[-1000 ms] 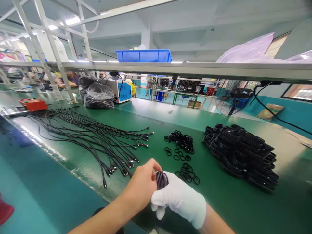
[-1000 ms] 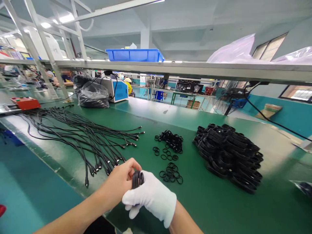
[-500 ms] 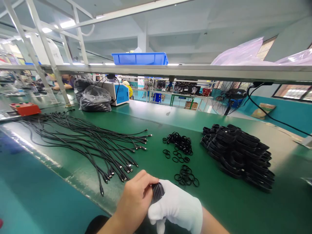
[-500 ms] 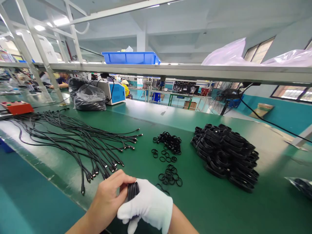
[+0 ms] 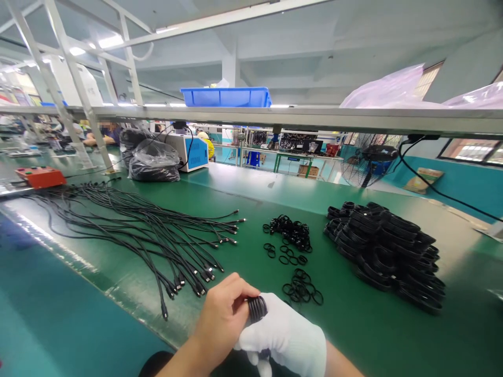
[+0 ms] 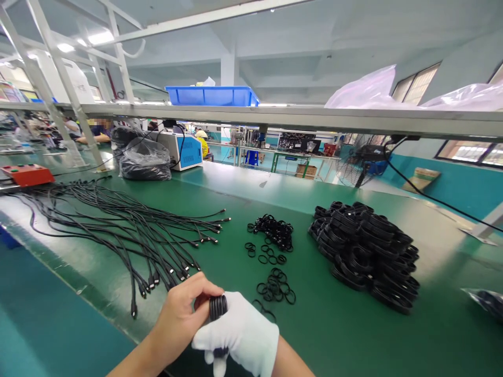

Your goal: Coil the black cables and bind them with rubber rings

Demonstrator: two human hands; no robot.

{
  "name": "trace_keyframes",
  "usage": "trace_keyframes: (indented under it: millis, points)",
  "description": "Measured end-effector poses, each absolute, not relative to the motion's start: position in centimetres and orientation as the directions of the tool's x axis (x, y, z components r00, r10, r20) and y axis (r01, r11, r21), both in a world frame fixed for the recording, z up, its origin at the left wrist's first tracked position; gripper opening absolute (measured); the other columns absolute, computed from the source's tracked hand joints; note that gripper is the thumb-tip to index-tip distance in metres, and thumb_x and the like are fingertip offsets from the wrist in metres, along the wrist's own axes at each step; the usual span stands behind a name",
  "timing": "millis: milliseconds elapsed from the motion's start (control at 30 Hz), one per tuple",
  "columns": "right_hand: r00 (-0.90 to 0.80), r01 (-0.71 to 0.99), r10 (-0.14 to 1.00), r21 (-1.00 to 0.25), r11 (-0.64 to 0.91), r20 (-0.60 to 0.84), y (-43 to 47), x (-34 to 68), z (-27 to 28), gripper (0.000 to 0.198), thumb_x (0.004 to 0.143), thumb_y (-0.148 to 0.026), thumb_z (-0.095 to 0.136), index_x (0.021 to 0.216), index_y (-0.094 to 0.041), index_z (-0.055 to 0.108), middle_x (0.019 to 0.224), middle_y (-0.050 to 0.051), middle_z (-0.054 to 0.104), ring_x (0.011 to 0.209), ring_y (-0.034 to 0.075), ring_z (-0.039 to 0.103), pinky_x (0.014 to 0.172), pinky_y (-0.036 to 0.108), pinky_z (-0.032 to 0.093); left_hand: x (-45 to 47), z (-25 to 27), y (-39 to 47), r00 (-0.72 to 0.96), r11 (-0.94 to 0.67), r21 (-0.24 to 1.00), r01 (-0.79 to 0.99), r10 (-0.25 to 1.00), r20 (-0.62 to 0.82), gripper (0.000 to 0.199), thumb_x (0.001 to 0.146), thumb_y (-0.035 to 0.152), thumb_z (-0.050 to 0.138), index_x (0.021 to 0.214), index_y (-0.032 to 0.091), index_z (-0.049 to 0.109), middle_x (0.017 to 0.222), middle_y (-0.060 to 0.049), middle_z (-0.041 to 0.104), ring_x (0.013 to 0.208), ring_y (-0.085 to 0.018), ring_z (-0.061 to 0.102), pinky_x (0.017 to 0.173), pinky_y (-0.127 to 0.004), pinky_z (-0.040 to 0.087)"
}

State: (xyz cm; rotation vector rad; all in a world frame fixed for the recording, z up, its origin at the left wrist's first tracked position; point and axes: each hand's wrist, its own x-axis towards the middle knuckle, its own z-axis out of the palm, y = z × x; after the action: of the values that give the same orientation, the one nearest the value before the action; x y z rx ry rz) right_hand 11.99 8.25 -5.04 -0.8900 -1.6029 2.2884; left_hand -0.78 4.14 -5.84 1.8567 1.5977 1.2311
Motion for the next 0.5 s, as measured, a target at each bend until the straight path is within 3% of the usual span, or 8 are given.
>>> trace_keyframes:
  millis: [100,200,300,367,500]
  points:
    - [-0.814,0.126,0.489,-0.917,-0.378,-0.313,8.3,12.0,-5.1,0.004,0.054,-0.012,0.056,0.056,-0.012,0.053,0.044,-0.002,0.052,0.03,0.007,0.045,0.03,0.016,0.038,-1.6,-4.7,4.6,0.032,-0.234,0.825,0.515,0.967,0.254,0.023,0.072,0.009,0.053,0.088,0.02,0.066,0.074,0.001,0.054,0.061,-0.011,0.05,0.058,-0.022,0.041]
    - [-0.764,0.051,0.564,-0.902,-0.429,-0.311,8.6,12.2,-4.7,0.018,0.053,-0.011,0.059,0.07,-0.013,0.054,0.049,-0.002,0.056,0.033,0.008,0.046,0.03,0.017,0.037,-3.4,-3.9,5.6,0.031,-0.162,0.885,0.437,0.986,0.165,0.026,0.075,0.017,0.056,0.099,0.021,0.063,0.086,-0.001,0.059,0.072,-0.014,0.055,0.069,-0.024,0.044]
    - [-0.628,-0.144,0.72,-0.864,-0.481,-0.296,10.1,13.4,-4.1,0.031,0.052,-0.011,0.067,0.08,-0.015,0.054,0.051,-0.003,0.056,0.037,0.009,0.047,0.029,0.018,0.036,-5.0,-3.9,7.4,-0.041,-0.079,0.867,0.491,0.993,0.114,0.022,0.079,0.026,0.051,0.097,0.018,0.062,0.091,-0.004,0.064,0.083,-0.018,0.058,0.074,-0.027,0.045]
    - [-0.494,-0.34,0.836,-0.832,-0.439,-0.239,11.8,14.9,-3.7,0.035,0.053,-0.015,0.073,0.083,-0.015,0.054,0.053,-0.003,0.056,0.041,0.01,0.049,0.032,0.018,0.036,-5.0,-4.0,8.6,-0.038,-0.066,0.808,0.586,0.993,0.109,0.021,0.079,0.028,0.049,0.092,0.018,0.062,0.088,-0.004,0.065,0.081,-0.019,0.059,0.072,-0.028,0.044]
    - [-0.325,-0.496,0.924,-0.795,-0.35,-0.203,14.7,18.2,-3.9,0.04,0.061,-0.03,0.074,0.094,-0.019,0.052,0.075,0.0,0.064,0.067,0.013,0.064,0.056,0.022,0.049,-2.2,-4.7,10.2,0.073,-0.124,0.731,0.671,0.992,0.101,0.013,0.075,0.022,0.049,0.074,0.019,0.062,0.075,0.0,0.063,0.073,-0.017,0.056,0.066,-0.026,0.04]
